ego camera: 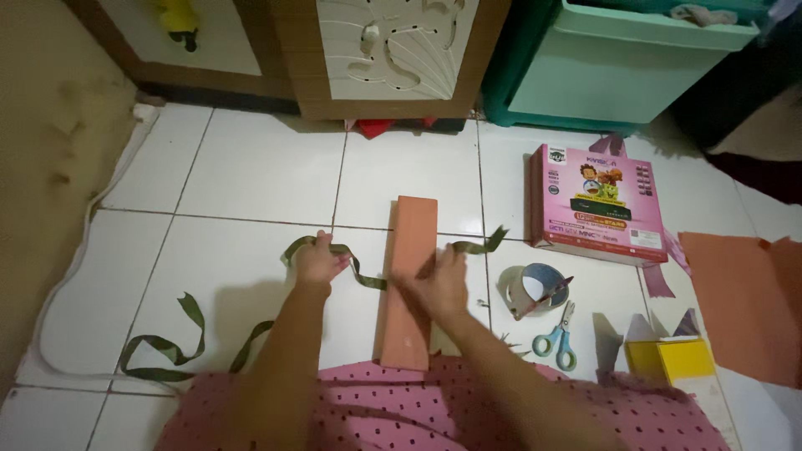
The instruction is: The person cuts a green ribbon into short pieces using scissors, then wraps the ribbon around a rectangular orange box and ties it.
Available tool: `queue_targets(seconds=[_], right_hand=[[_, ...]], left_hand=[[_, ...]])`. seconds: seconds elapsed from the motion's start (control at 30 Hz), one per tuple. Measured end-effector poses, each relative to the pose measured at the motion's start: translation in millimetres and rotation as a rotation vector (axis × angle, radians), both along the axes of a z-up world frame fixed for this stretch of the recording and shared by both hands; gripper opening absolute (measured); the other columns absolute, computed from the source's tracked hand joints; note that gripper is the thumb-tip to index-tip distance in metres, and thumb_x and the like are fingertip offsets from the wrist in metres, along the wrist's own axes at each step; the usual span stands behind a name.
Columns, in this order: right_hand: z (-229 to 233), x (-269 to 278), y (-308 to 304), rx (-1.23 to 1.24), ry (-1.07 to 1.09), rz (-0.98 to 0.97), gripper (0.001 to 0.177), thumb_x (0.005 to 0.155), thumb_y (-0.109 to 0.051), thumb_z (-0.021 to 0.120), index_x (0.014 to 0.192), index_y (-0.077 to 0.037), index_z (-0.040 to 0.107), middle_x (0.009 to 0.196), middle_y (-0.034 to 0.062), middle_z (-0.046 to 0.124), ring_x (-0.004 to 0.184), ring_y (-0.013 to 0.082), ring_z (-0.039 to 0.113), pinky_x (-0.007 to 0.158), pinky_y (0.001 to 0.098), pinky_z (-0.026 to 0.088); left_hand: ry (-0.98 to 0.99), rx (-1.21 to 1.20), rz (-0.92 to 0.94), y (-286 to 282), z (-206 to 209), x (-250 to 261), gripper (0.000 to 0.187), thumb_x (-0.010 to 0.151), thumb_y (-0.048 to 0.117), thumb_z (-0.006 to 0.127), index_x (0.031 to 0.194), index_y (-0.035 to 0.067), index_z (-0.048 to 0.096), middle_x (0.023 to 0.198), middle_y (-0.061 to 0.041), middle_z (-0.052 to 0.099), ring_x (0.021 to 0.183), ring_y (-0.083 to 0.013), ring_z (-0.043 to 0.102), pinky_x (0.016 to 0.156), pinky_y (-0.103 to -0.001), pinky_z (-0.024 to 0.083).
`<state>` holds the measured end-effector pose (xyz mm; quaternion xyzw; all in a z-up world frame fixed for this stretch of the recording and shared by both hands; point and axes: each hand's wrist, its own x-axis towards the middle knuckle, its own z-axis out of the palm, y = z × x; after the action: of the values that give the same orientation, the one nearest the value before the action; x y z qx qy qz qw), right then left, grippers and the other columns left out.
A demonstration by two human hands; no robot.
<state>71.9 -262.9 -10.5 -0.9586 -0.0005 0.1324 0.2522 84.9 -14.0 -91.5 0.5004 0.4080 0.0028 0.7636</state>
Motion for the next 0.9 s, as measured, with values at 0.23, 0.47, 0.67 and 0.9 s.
queue_targets(seconds=[0.23,0.47,0.67,0.9], right_hand=[[49.6,-19.3,30.2,0.004,0.175,-0.053,0.135,0.058,-0.052,0.094,0.152,0.003,0.014,0.135,0.0254,0.043,0.126,0.0402,0.053,0.094,0.0477,0.056],[29.1,-21.6,11.6,-0.053,0.174,-0.033,0.135,0.058,-0.055,0.095,0.152,0.001,0.017,0.138,0.0254,0.042,0.13,0.0403,0.048,0.095,0.0494,0.057],[-61.7,7.9,-37.2,0.471,-0.162,-0.216,0.074,0.077,-0.026,0.084,0.135,0.005,0.052,0.125,0.0178,0.062,0.117,0.0295,0.063,0.093,0.0424,0.056],[-117.5,51.8,-107.9,1.258,-0.15,-0.69,0.027,0.087,0.005,0.075,0.113,0.002,0.066,0.097,0.0103,0.07,0.087,0.0222,0.067,0.076,0.0321,0.053]], left_hand=[[0.022,0.007,0.055,33.2,21.1,-1.1,0.047,0.107,0.037,0.054,0.128,-0.005,0.06,0.102,-0.023,0.068,0.084,-0.0279,0.073,0.081,-0.038,0.063],[-0.033,0.015,0.069,38.8,62.1,-14.6,0.04,0.104,0.034,0.055,0.128,0.002,0.06,0.099,-0.015,0.067,0.083,-0.024,0.071,0.076,-0.034,0.063],[0.084,0.223,0.066,42.1,77.4,-25.4,0.029,0.099,0.025,0.066,0.115,0.001,0.067,0.09,-0.013,0.07,0.071,-0.0193,0.068,0.066,-0.031,0.061],[-0.106,0.118,0.13,43.9,83.1,-32.2,0.019,0.097,0.014,0.07,0.105,-0.002,0.067,0.082,-0.008,0.067,0.066,-0.0143,0.063,0.058,-0.027,0.055]])
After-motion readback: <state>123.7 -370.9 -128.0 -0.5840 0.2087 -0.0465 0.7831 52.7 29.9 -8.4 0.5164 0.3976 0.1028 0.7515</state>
